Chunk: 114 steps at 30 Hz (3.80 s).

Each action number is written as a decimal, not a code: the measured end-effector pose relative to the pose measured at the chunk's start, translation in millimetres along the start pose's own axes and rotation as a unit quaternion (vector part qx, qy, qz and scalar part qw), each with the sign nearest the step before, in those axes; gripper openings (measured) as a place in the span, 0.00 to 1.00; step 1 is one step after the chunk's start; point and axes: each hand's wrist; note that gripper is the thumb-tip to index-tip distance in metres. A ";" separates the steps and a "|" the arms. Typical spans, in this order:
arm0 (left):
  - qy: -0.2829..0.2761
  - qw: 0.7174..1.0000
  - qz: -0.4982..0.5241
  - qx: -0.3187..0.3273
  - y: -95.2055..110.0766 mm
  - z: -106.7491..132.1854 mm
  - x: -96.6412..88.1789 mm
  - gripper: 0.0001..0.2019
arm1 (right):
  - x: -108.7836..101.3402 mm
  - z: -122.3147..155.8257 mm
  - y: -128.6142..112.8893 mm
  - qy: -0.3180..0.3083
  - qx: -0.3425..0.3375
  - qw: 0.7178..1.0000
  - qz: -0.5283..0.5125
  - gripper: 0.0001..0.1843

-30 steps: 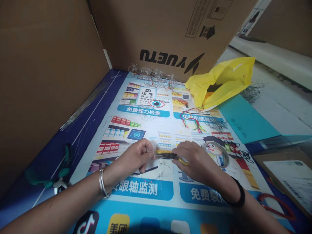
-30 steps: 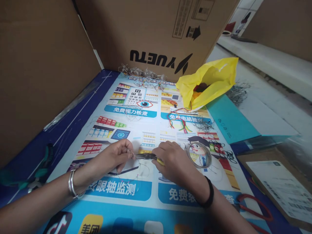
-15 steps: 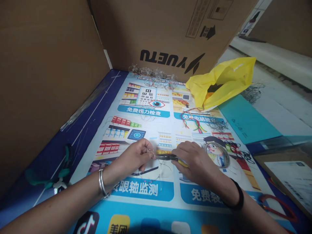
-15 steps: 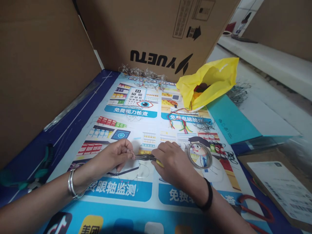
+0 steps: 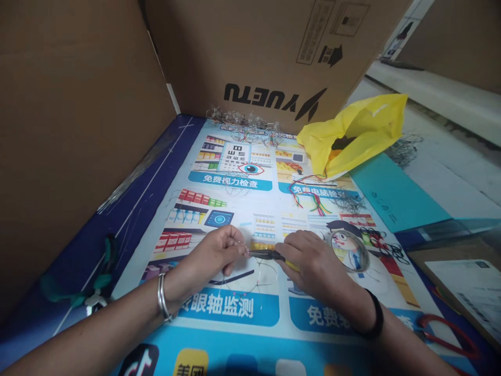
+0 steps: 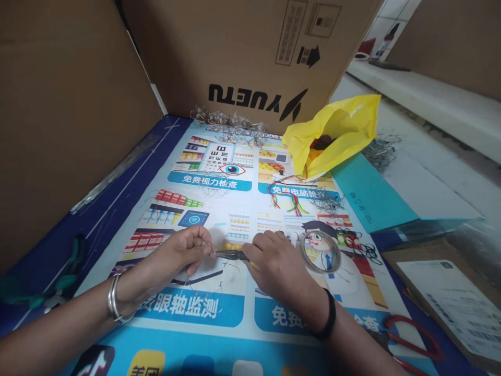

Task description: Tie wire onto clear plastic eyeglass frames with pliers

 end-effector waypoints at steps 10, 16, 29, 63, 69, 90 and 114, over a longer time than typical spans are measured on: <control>0.006 0.999 0.044 -0.002 -1.3 0.8 -1.4 0.07 | 2.5 1.5 -3.2 0.012 -0.001 1.000 0.017 0.08; 0.017 0.999 0.049 -0.002 -2.5 0.2 -0.6 0.06 | 3.9 1.1 -3.6 0.028 -0.007 0.999 0.025 0.09; 0.043 0.998 0.031 0.028 -5.6 -1.9 0.8 0.06 | 5.4 1.4 -3.0 0.023 0.038 0.999 0.009 0.07; 0.052 0.997 -0.025 0.055 -9.1 -2.1 1.8 0.05 | 3.1 3.2 -11.9 0.019 0.086 0.996 0.019 0.07; 0.041 0.998 -0.023 0.043 -5.0 -1.6 2.5 0.05 | 2.3 3.9 -13.8 0.025 0.083 0.996 0.021 0.09; 0.012 0.999 -0.036 0.005 -0.3 -2.6 -3.4 0.08 | 1.3 0.4 -4.6 -0.001 0.039 0.999 -0.025 0.08; 0.053 0.998 -0.001 0.037 -5.2 -1.0 0.8 0.08 | 2.3 1.3 -14.0 -0.026 0.126 0.992 -0.012 0.09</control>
Point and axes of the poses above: each hand's wrist, its own z-axis away from the middle knuckle, its own x-axis out of the palm, y = z × x, and after that the axes turned 15 degrees about y, right-handed
